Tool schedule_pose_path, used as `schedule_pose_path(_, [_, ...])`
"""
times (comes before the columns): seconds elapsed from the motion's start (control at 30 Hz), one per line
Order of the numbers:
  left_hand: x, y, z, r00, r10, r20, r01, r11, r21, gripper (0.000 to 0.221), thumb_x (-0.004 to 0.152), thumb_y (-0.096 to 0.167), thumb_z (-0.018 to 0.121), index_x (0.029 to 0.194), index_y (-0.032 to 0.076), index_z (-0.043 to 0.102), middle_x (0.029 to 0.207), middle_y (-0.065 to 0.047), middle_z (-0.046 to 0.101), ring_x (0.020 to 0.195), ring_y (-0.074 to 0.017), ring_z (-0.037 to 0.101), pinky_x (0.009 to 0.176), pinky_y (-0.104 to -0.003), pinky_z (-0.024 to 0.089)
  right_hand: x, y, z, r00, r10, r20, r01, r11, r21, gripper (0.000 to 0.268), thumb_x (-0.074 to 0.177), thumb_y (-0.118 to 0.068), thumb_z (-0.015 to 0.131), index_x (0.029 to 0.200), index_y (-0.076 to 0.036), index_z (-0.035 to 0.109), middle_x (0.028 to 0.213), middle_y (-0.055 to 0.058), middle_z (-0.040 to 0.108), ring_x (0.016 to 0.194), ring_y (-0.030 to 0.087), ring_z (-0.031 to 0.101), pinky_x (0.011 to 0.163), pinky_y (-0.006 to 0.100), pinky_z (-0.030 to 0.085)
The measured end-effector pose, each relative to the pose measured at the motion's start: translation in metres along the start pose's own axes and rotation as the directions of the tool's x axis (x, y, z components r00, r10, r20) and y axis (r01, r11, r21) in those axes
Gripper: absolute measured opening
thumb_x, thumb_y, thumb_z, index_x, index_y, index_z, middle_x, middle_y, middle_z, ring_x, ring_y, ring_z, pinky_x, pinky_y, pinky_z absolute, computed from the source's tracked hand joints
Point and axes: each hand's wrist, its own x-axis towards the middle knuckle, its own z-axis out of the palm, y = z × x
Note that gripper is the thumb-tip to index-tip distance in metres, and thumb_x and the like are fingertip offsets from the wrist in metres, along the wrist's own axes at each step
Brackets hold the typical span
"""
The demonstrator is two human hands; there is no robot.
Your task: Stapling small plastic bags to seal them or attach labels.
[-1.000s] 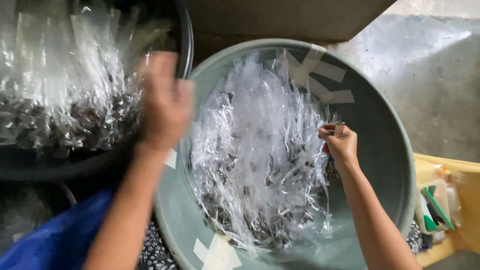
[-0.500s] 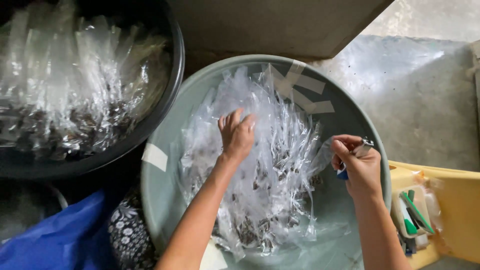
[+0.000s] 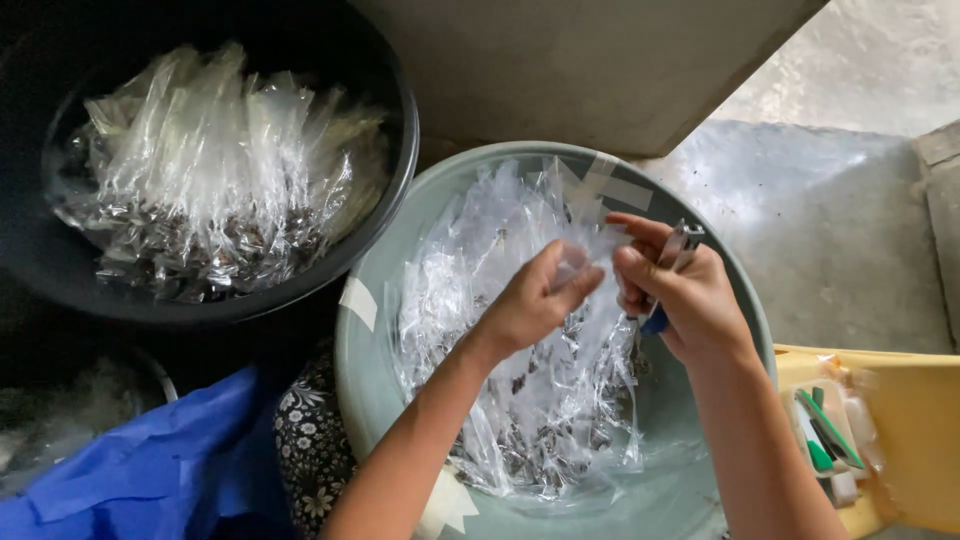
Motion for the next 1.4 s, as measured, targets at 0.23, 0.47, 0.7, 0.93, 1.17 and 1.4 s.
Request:
schedule_pose_path(0.23, [-0.023, 0.013, -0.014, 0.979, -0.074, 0.192, 0.109, 0.978, -0.177, 0.047, 0.103, 0.052, 0.050, 0.125, 0.012, 0.047, 0.085, -0.006, 0.057, 0.072, -0.0136, 0.052, 0.069, -0.029, 0.043, 0.008, 0.013, -0.013, 0.998, 0.051, 0.028, -0.055, 0.986, 0.158, 0.018, 0.093, -0.003, 0.075, 0.103, 0.004, 0.062, 0.069, 0.014, 0.053, 0.059, 0.018, 0.054, 0.050, 0.032, 0.047])
schedule_pose_path(0.47, [-0.016, -0.009, -0.014, 0.983, 0.155, -0.101, -0.165, 0.981, -0.099, 0.036, 0.112, 0.034, 0.046, 0.113, 0.005, 0.068, 0.108, -0.017, 0.074, 0.098, -0.0212, 0.068, 0.097, -0.038, 0.054, -0.001, -0.007, -0.013, 0.982, -0.153, 0.110, 0.129, 0.971, 0.202, 0.016, 0.095, 0.001, 0.070, 0.098, 0.002, 0.054, 0.069, 0.018, 0.052, 0.060, 0.020, 0.055, 0.051, 0.031, 0.049])
schedule_pose_path(0.7, [-0.022, 0.001, -0.004, 0.990, 0.122, -0.070, -0.127, 0.990, -0.064, 0.035, 0.107, 0.037, 0.058, 0.097, 0.007, 0.073, 0.084, -0.011, 0.073, 0.068, -0.0131, 0.062, 0.071, -0.029, 0.055, -0.013, -0.025, 0.017, 0.986, -0.076, 0.146, 0.079, 0.997, -0.014, 0.039, 0.082, 0.009, 0.075, 0.117, 0.018, 0.063, 0.069, 0.013, 0.059, 0.058, 0.013, 0.055, 0.049, 0.029, 0.049])
schedule_pose_path(0.93, [-0.033, 0.018, -0.008, 0.989, 0.106, 0.100, -0.100, 0.993, -0.065, 0.044, 0.111, 0.044, 0.045, 0.088, 0.013, 0.065, 0.073, 0.001, 0.060, 0.070, -0.0086, 0.051, 0.070, -0.026, 0.050, -0.003, -0.008, 0.001, 0.990, -0.121, 0.077, 0.126, 0.990, -0.061, 0.020, 0.086, 0.005, 0.077, 0.100, 0.014, 0.066, 0.060, 0.017, 0.055, 0.050, 0.019, 0.057, 0.045, 0.030, 0.050])
schedule_pose_path(1.17, [-0.031, -0.006, -0.004, 0.968, -0.012, 0.249, -0.001, 0.998, 0.055, 0.063, 0.104, 0.066, 0.040, 0.097, 0.008, 0.064, 0.078, -0.011, 0.055, 0.078, -0.0225, 0.059, 0.079, -0.040, 0.055, -0.015, -0.020, -0.002, 0.988, -0.019, 0.154, 0.035, 0.994, -0.103, 0.030, 0.082, 0.004, 0.076, 0.108, 0.017, 0.067, 0.061, 0.013, 0.058, 0.051, 0.014, 0.054, 0.045, 0.028, 0.050])
schedule_pose_path(1.4, [-0.038, -0.084, 0.022, 0.931, 0.036, 0.363, -0.094, 0.985, 0.145, 0.036, 0.106, 0.030, 0.046, 0.088, 0.007, 0.066, 0.066, -0.004, 0.066, 0.055, -0.0146, 0.063, 0.057, -0.028, 0.052, -0.011, -0.031, -0.044, 0.988, -0.105, 0.112, 0.136, 0.936, -0.324, 0.022, 0.087, -0.016, 0.078, 0.106, -0.007, 0.072, 0.082, 0.004, 0.069, 0.062, 0.008, 0.061, 0.051, 0.017, 0.049])
